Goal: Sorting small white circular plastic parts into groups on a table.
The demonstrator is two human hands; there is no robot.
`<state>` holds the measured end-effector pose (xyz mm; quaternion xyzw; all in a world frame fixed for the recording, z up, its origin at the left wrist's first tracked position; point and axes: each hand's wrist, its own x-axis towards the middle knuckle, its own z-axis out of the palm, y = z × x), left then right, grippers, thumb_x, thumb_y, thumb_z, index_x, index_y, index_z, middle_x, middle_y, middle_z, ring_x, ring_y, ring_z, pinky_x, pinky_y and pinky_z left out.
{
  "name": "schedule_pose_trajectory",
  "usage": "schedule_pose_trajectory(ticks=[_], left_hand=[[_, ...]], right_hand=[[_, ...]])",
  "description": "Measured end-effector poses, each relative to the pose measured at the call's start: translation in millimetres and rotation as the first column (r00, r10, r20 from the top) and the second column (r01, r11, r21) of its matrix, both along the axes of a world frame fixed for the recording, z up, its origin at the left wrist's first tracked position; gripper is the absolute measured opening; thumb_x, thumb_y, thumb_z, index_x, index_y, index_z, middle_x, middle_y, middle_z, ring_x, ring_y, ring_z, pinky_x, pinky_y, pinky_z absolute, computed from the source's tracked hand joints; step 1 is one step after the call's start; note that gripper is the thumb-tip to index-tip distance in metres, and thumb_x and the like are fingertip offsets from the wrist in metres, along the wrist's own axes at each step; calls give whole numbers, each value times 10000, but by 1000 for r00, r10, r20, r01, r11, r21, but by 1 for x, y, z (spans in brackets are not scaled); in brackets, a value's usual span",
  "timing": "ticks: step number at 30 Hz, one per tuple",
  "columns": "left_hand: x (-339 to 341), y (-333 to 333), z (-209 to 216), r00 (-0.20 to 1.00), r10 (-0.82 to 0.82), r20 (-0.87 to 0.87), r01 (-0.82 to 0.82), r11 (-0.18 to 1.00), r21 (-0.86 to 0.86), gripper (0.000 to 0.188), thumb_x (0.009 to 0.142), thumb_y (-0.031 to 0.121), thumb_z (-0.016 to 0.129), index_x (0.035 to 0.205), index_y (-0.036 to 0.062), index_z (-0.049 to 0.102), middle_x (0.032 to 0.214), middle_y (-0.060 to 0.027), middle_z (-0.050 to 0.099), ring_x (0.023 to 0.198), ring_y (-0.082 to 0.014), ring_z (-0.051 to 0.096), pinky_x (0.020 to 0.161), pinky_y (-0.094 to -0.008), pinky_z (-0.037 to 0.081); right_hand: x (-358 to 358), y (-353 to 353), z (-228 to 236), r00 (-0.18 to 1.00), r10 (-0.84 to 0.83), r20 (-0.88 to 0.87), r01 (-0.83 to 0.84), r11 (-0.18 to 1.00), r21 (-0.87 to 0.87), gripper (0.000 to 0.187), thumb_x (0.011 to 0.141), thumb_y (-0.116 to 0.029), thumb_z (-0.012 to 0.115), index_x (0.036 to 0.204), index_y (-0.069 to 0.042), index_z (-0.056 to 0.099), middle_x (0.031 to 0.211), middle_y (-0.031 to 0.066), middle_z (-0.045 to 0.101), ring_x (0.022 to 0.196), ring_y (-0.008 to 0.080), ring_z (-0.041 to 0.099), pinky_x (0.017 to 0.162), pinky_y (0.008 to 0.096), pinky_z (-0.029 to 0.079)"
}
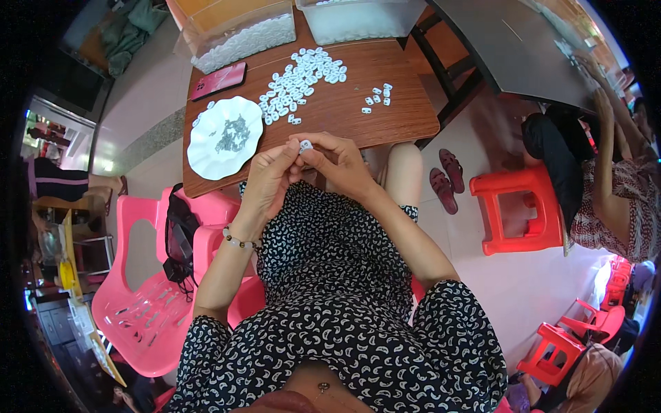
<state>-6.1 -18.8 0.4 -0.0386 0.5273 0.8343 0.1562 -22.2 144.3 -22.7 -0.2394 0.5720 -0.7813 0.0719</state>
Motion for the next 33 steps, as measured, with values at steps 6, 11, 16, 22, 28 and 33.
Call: schedule_pose_trajectory(ticks=[6, 11, 16, 22, 28, 33], left_hand=[[-14, 3, -13, 998, -11, -58, 6, 996, -87, 322, 944, 322, 628, 845, 25, 704, 750, 11, 639, 619, -27, 487, 555, -167, 383], [-40, -4, -27, 970, -18, -243, -86, 908, -410, 338, 934, 302, 626, 792, 2, 688, 613, 4, 595, 533, -33, 478, 483, -196, 361], [-63, -22, -61, 910, -56, -411, -194, 818, -542, 345, 922, 237, 614, 698, -22, 657, 527, 25, 526, 489, -31, 453, 452, -231, 335], [-59, -15, -56, 909, -67, -411, -196, 801, -565, 302, 921, 196, 616, 704, -10, 657, 566, 23, 558, 532, -26, 465, 496, -207, 354], [-54, -19, -52, 920, -96, -380, -150, 810, -567, 276, 886, 191, 639, 724, -30, 665, 568, -30, 606, 514, -44, 480, 482, -242, 378], [-55, -14, -46, 924, -109, -367, -112, 840, -532, 272, 887, 183, 640, 719, -31, 661, 574, -25, 612, 516, -41, 484, 485, -239, 381]], right_hand=[[-11, 6, -15, 983, -167, -80, 181, 957, 228, 316, 984, -202, 565, 1218, 6, 608, 1004, 42, 662, 888, 96, 626, 810, 260, 515], [-21, 12, 12, 933, -350, 78, 315, 905, 287, 258, 959, -171, 586, 1106, 30, 654, 946, 105, 714, 804, 102, 638, 722, 257, 512], [-77, 27, 35, 943, -314, -114, 327, 802, 500, 259, 936, -219, 599, 1052, -4, 684, 825, 56, 718, 703, 76, 608, 630, 237, 484], [-212, 54, 92, 855, -416, -308, 516, 740, 431, 302, 914, -254, 594, 794, 4, 695, 672, 15, 633, 642, 80, 569, 618, 259, 475], [-303, 41, 115, 798, -602, -30, 592, 773, 226, 405, 909, -114, 564, 1267, 76, 543, 815, 48, 620, 659, 124, 568, 554, 249, 464], [-299, 58, 78, 760, -545, -356, 634, 742, 217, 276, 900, -246, 613, 838, 12, 691, 843, 54, 693, 733, 108, 639, 641, 253, 537]])
